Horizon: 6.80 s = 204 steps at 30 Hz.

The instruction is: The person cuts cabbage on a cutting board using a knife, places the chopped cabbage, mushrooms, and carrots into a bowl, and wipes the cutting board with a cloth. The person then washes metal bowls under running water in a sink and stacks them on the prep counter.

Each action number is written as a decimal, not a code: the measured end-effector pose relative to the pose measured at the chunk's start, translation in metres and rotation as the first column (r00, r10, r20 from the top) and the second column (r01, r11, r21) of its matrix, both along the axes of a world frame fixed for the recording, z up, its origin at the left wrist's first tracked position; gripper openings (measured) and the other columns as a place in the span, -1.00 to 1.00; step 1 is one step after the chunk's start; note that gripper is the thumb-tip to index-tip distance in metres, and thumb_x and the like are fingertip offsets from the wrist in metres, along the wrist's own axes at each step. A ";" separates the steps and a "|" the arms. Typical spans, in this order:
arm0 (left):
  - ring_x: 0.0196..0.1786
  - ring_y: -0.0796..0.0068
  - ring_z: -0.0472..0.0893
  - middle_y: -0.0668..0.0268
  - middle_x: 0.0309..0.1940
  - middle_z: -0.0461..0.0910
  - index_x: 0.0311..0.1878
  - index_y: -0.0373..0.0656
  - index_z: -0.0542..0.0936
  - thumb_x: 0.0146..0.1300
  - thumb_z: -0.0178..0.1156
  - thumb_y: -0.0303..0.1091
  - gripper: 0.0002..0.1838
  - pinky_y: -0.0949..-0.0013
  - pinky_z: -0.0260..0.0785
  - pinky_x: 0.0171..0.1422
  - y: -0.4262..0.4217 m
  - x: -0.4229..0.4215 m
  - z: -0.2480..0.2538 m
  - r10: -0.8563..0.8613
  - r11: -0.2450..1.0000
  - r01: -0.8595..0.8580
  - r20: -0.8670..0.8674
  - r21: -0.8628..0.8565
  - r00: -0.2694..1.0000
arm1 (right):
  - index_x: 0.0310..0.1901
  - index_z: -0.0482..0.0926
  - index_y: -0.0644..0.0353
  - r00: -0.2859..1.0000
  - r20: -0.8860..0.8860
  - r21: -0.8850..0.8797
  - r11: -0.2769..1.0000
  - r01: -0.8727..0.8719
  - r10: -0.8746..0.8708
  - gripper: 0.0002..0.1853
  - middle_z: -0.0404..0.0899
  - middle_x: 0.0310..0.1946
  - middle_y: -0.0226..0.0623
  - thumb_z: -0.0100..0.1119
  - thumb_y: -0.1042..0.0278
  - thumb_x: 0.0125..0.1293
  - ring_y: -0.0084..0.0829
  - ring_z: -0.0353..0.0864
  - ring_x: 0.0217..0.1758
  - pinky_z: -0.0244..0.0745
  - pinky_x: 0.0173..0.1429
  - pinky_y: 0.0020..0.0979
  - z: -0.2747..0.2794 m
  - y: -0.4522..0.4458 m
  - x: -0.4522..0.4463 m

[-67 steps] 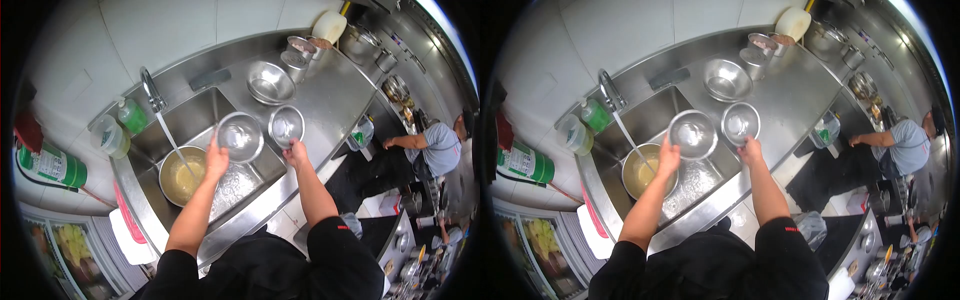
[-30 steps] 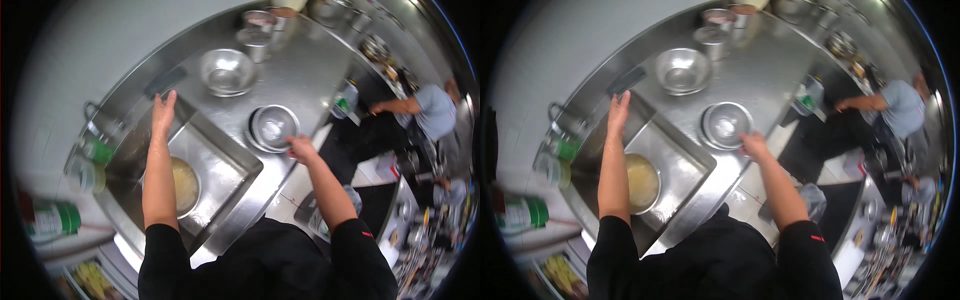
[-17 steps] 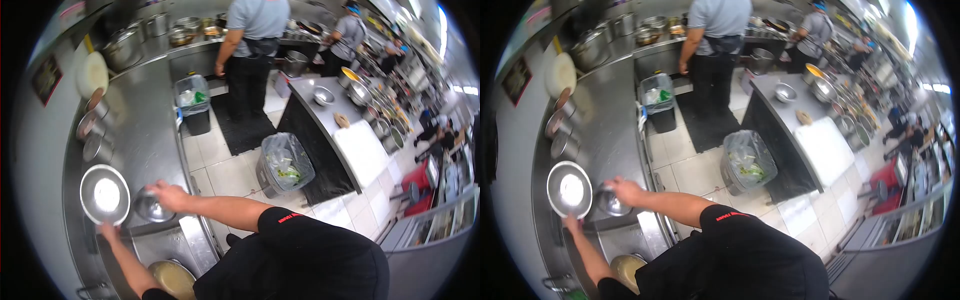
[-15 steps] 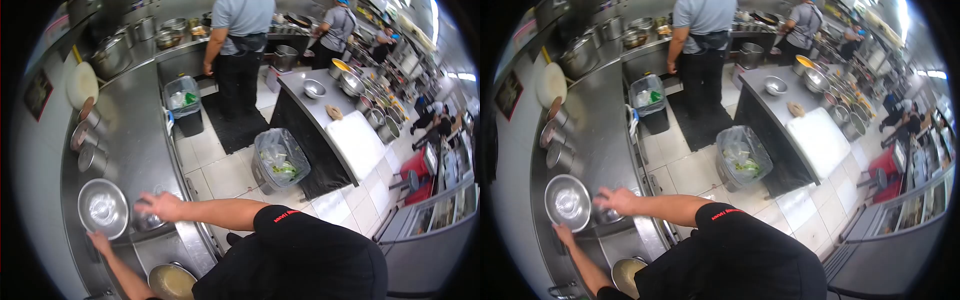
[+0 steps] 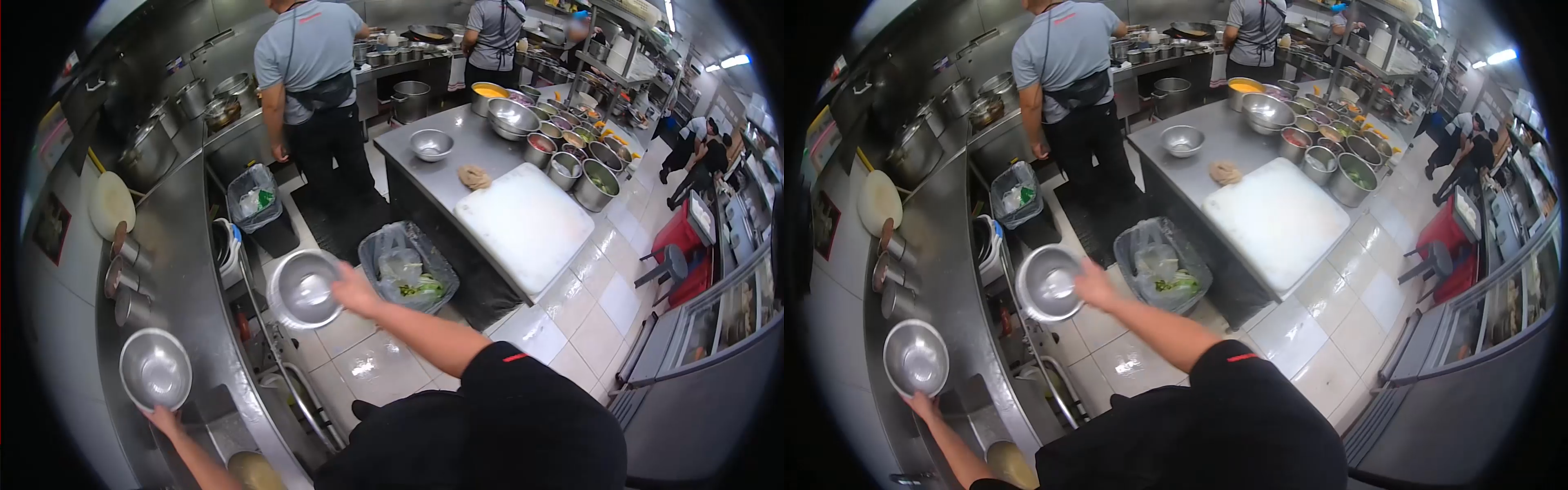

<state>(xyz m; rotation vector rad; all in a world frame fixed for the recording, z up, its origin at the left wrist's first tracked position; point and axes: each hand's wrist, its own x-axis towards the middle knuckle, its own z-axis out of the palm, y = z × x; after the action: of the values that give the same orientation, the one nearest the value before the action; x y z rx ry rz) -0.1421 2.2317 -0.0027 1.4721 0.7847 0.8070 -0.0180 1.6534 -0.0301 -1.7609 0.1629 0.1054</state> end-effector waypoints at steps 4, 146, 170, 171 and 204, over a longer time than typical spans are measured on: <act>0.12 0.07 0.56 0.15 0.21 0.44 0.39 0.04 0.24 0.23 -0.03 -0.40 -0.40 -0.06 0.56 -0.08 -0.175 0.030 -0.016 -0.268 0.939 0.243 -0.075 -0.242 0.960 | 0.13 0.50 0.16 0.898 -0.127 0.234 0.867 0.439 -0.421 -0.63 0.59 -0.19 -0.29 0.07 0.47 0.27 -0.42 0.60 -0.32 0.49 -0.47 -0.36 -0.027 -0.182 -0.064; -0.22 0.40 0.58 0.33 -0.27 0.57 -0.02 -0.15 0.50 0.52 -0.03 -0.12 -0.71 0.27 0.50 0.01 0.110 -0.297 -0.145 0.490 0.746 -0.165 0.365 -0.645 0.792 | 0.00 0.63 0.28 0.657 0.100 -0.322 0.650 -0.689 0.747 -0.71 0.68 -0.32 -0.21 0.13 0.39 0.29 -0.46 0.60 -0.25 0.50 -0.09 -0.38 -0.007 0.347 -0.132; -0.31 0.53 0.62 0.25 -0.20 0.63 0.19 -0.28 0.50 0.38 0.17 -0.21 -0.58 0.48 0.45 -0.30 -0.198 -0.047 -0.074 -0.689 0.697 0.714 -0.344 -0.073 0.637 | 0.05 0.59 0.34 0.900 -0.184 0.046 0.911 0.410 -0.396 -0.65 0.66 -0.21 -0.20 0.12 0.44 0.24 -0.45 0.60 -0.27 0.52 -0.20 -0.36 -0.074 -0.156 -0.213; -0.28 0.53 0.64 0.24 -0.19 0.64 0.22 -0.29 0.48 0.35 0.19 -0.21 -0.53 0.49 0.46 -0.26 -0.259 -0.025 -0.079 -0.788 0.554 0.831 -0.352 -0.046 0.505 | 0.05 0.60 0.35 0.885 -0.159 0.069 0.889 0.453 -0.438 -0.66 0.66 -0.21 -0.20 0.12 0.45 0.24 -0.45 0.60 -0.26 0.52 -0.20 -0.37 -0.077 -0.185 -0.235; -0.16 0.34 0.66 0.16 -0.12 0.62 0.17 -0.36 0.46 0.19 0.06 -0.44 -0.55 0.27 0.56 -0.15 -1.147 0.235 0.122 -0.986 -0.095 0.995 -0.139 -0.022 -0.098 | 0.15 0.41 0.20 -0.499 -0.485 0.063 -0.598 0.799 -0.718 -0.61 0.50 -0.23 -0.20 -0.05 0.44 0.27 -0.27 0.57 -0.27 0.59 0.02 0.19 -0.150 -0.762 -0.645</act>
<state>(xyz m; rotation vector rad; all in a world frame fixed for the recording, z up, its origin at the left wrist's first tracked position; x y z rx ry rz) 0.0932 1.0847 0.1193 1.6632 -0.5176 -0.5311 -0.6628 0.8919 -0.1803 -0.2981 1.7872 -1.0722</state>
